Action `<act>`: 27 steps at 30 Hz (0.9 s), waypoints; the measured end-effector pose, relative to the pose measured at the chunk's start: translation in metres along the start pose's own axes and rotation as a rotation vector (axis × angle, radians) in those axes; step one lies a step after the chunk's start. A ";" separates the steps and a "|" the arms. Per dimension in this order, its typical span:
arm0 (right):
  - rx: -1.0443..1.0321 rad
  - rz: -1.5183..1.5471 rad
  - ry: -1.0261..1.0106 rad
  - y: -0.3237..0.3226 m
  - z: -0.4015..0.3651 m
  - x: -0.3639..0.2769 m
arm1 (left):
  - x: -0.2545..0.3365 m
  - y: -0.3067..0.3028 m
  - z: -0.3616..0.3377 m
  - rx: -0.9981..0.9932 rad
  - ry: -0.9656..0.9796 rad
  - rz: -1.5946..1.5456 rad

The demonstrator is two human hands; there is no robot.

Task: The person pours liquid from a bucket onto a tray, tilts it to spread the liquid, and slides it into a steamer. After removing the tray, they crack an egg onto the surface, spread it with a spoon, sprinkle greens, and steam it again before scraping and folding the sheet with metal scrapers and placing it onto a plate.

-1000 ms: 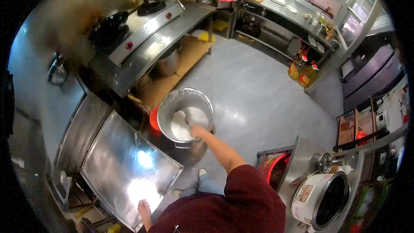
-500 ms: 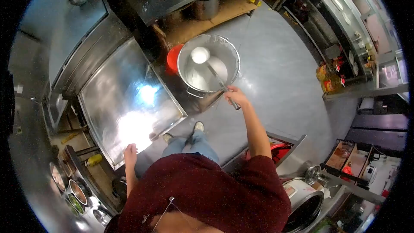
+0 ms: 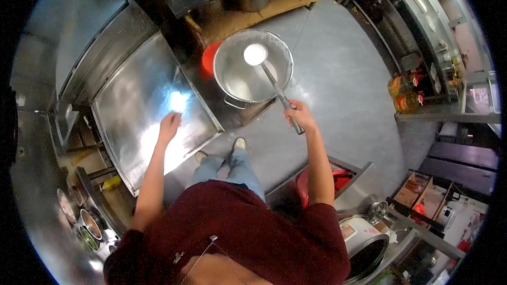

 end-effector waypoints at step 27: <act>0.022 -1.237 -0.034 -0.011 0.039 0.021 | 0.132 0.123 0.163 0.227 0.358 -0.101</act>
Point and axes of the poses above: each hand's wrist, its own z-axis towards the middle knuckle, its own y-axis out of the palm, x = y × z, the point moved 6 cm from there along z, towards the middle knuckle, and after that the axes turned 3 degrees about -z, right-handed, at the moved point
